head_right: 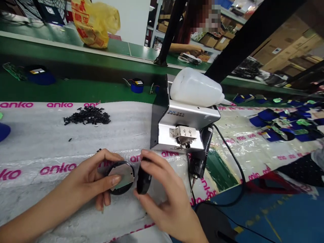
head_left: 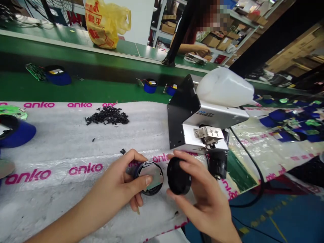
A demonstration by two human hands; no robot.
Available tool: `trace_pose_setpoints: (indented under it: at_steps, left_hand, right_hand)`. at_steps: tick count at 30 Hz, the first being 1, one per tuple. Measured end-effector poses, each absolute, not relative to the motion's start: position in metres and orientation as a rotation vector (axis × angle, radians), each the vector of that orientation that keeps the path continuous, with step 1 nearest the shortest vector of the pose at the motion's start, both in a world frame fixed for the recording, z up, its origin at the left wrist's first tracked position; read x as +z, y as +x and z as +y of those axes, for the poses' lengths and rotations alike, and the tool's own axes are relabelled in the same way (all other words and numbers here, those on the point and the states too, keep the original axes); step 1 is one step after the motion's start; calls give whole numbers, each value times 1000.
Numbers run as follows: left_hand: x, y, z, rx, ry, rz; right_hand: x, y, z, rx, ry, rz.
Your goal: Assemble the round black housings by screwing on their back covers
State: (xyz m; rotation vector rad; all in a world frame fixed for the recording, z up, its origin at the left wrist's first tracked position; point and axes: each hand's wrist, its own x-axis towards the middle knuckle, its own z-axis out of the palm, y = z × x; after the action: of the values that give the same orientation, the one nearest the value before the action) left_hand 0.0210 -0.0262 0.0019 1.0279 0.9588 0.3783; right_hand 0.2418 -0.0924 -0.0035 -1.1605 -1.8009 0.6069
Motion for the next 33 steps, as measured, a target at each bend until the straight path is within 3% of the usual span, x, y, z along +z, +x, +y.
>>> trace_pose_setpoints:
  at_steps: [11,33]
  left_hand:
    - [-5,19,-26,405,1039,911]
    - [0,17,-27,400,1085,906]
  right_hand:
    - [-13,242,-94,490,-970,-1986]
    - [5,244,-90,434,-1074,-2193]
